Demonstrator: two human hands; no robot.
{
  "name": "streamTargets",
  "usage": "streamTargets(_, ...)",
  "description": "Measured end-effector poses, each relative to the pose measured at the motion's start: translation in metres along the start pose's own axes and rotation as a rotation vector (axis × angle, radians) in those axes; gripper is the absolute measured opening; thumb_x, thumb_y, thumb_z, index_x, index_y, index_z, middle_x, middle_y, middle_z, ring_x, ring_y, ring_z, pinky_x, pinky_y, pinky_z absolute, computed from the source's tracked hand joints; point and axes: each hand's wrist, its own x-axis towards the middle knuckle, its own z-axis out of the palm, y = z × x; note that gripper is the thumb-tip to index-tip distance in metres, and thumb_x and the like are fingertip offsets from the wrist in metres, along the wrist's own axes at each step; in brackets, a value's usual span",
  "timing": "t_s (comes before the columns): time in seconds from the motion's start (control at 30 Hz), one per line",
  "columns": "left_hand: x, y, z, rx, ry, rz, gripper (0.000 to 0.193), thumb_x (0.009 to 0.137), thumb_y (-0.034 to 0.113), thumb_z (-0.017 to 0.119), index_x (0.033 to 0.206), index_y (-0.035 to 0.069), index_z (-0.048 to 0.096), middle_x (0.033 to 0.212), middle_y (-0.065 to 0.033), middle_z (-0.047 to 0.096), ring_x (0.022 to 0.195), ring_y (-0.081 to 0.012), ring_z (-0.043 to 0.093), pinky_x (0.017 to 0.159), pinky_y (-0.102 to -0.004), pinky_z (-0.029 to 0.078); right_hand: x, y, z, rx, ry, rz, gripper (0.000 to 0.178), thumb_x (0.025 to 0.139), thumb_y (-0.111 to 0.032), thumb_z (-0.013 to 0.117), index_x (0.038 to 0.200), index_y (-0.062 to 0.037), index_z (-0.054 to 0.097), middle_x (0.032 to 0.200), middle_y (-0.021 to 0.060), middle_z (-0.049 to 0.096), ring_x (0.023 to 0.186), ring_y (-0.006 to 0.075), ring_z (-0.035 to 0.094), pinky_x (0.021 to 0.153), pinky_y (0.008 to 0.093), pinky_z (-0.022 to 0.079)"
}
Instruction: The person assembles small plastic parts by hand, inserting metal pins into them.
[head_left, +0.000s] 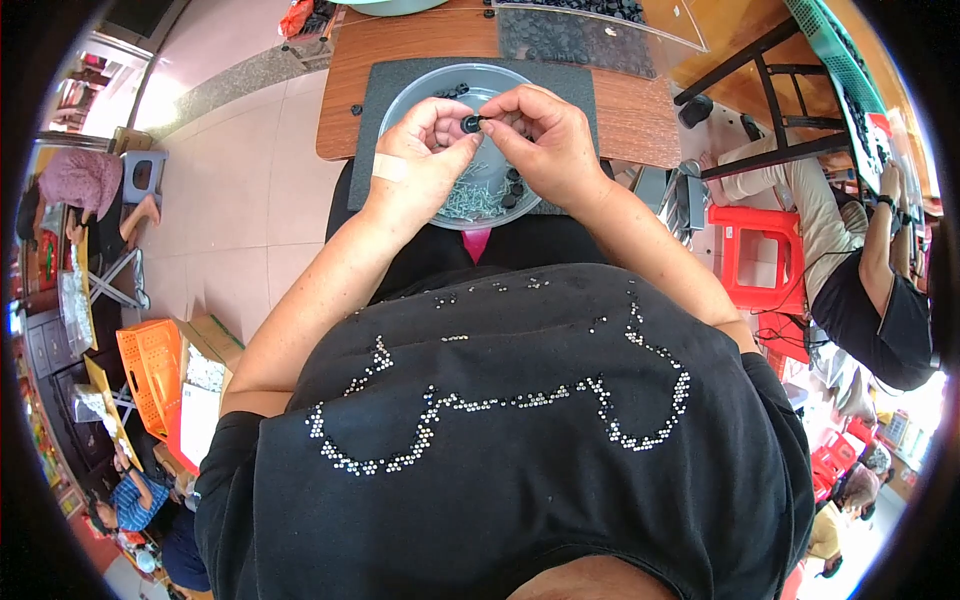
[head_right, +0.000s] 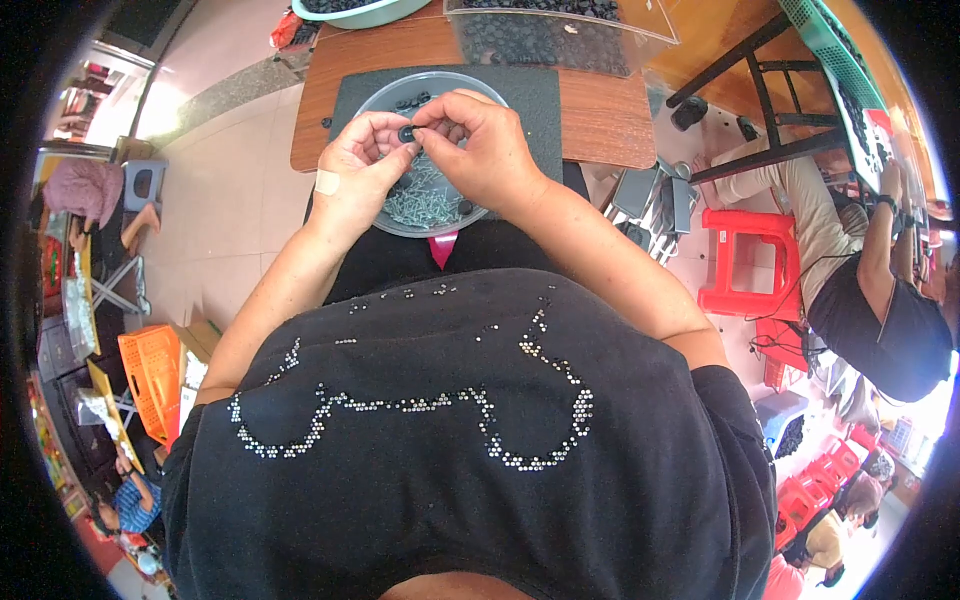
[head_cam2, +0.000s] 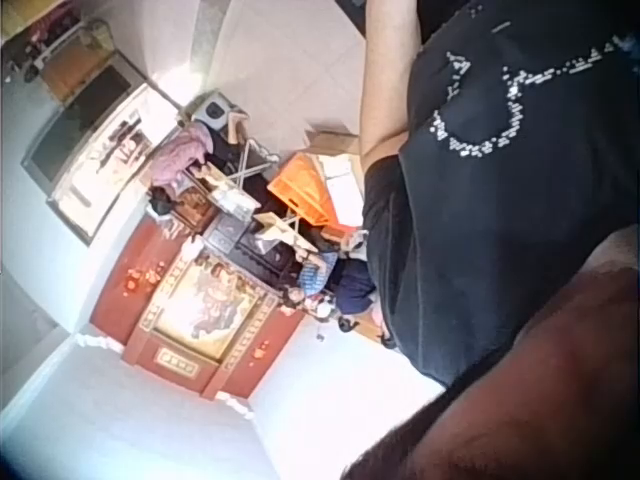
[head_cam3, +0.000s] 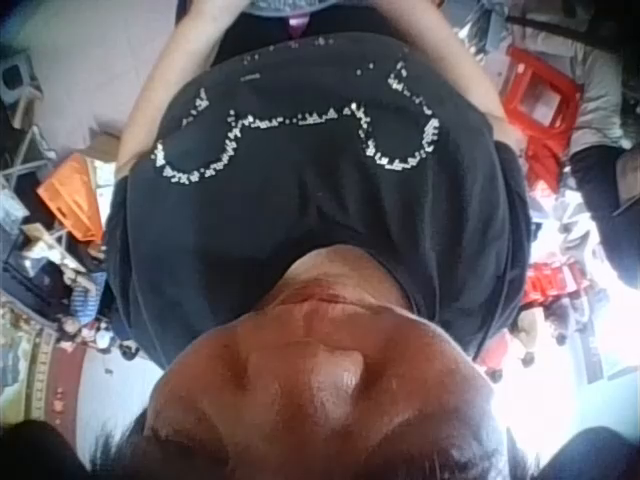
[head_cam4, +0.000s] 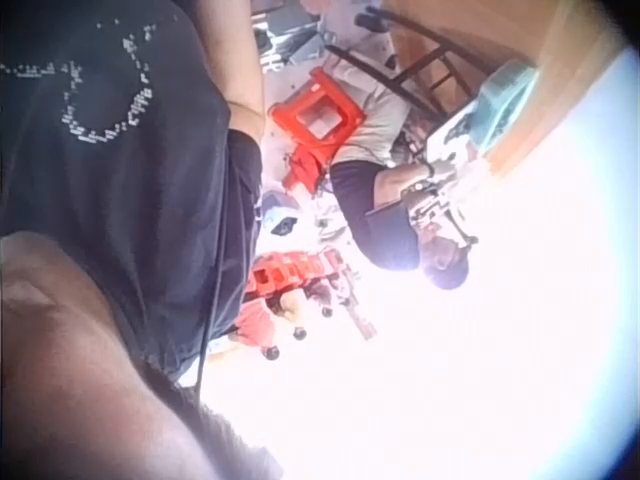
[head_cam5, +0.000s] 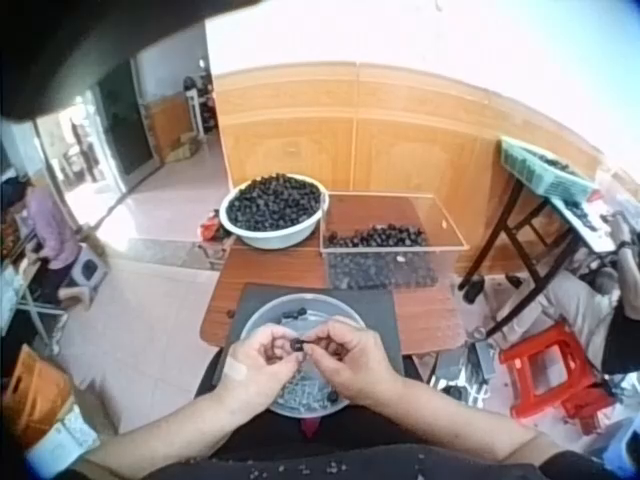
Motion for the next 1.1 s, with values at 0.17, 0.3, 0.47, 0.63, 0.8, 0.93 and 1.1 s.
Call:
streamTargets(0.17, -0.003, 0.001, 0.002, -0.255, 0.001, -0.029, 0.026, 0.083, -0.003, 0.06, 0.109, -0.001, 0.055, 0.091, -0.004, 0.061, 0.083, -0.0091, 0.058, 0.075, -0.022, 0.049, 0.0, 0.003, 0.0, -0.074, 0.035, -0.16, 0.012, 0.074, 0.0, 0.066, 0.086, -0.0015, 0.065, 0.076, 0.0059, 0.061, 0.065, 0.0125, 0.059, 0.059, 0.0247, 0.048)
streamTargets(0.3, -0.002, 0.001, 0.001, -0.255, 0.01, -0.039, 0.027, 0.084, -0.003, 0.06, 0.11, -0.001, 0.055, 0.093, -0.0055, 0.062, 0.084, -0.0099, 0.059, 0.076, -0.0228, 0.049, -0.002, 0.005, 0.001, -0.119, 0.022, -0.194, 0.014, 0.075, 0.002, 0.067, 0.088, -0.0006, 0.064, 0.082, 0.0055, 0.062, 0.066, 0.0101, 0.056, 0.06, 0.0224, 0.047)
streamTargets(0.47, -0.003, 0.0, 0.0, -0.232, 0.033, -0.03, 0.027, 0.084, -0.003, 0.059, 0.111, -0.001, 0.056, 0.094, -0.0055, 0.063, 0.084, -0.0104, 0.059, 0.078, -0.0239, 0.05, -0.003, 0.001, 0.002, -0.184, 0.052, -0.225, 0.015, 0.074, 0.001, 0.069, 0.088, -0.0005, 0.064, 0.084, 0.007, 0.063, 0.069, 0.0126, 0.06, 0.06, 0.0238, 0.049)
streamTargets(0.63, -0.005, 0.007, 0.0, -0.272, 0.044, -0.058, 0.027, 0.084, -0.003, 0.059, 0.111, -0.001, 0.058, 0.097, -0.0069, 0.062, 0.086, -0.0117, 0.059, 0.081, -0.0246, 0.049, -0.005, 0.0, 0.003, -0.136, 0.076, -0.201, 0.015, 0.073, 0.002, 0.07, 0.085, -0.0004, 0.062, 0.085, 0.0082, 0.064, 0.074, 0.0139, 0.062, 0.063, 0.0247, 0.051)
streamTargets(0.8, -0.007, 0.014, 0.0, -0.384, 0.045, -0.064, 0.026, 0.085, -0.001, 0.059, 0.111, -0.002, 0.058, 0.101, -0.0087, 0.061, 0.089, -0.0134, 0.06, 0.083, -0.0258, 0.05, -0.005, -0.002, 0.004, -0.094, 0.105, -0.257, 0.016, 0.072, 0.004, 0.07, 0.085, -0.0009, 0.062, 0.086, 0.0094, 0.064, 0.078, 0.0161, 0.063, 0.065, 0.026, 0.052)
streamTargets(0.93, -0.008, 0.021, 0.001, -0.53, 0.055, -0.14, 0.025, 0.086, 0.002, 0.059, 0.111, -0.002, 0.058, 0.101, -0.0086, 0.061, 0.09, -0.0141, 0.06, 0.083, -0.0263, 0.05, -0.003, -0.003, 0.004, -0.166, 0.176, -0.342, 0.015, 0.07, 0.001, 0.069, 0.082, -0.0028, 0.063, 0.085, 0.0099, 0.065, 0.077, 0.0214, 0.065, 0.065, 0.0284, 0.052)
streamTargets(1.1, -0.008, 0.021, 0.0, -0.637, 0.049, -0.164, 0.023, 0.087, 0.003, 0.059, 0.109, -0.001, 0.058, 0.1, -0.0083, 0.061, 0.091, -0.0141, 0.06, 0.084, -0.0266, 0.05, -0.002, -0.003, 0.003, -0.216, 0.21, -0.427, 0.016, 0.069, 0.001, 0.07, 0.082, -0.004, 0.064, 0.086, 0.0103, 0.065, 0.08, 0.024, 0.065, 0.069, 0.0302, 0.052)
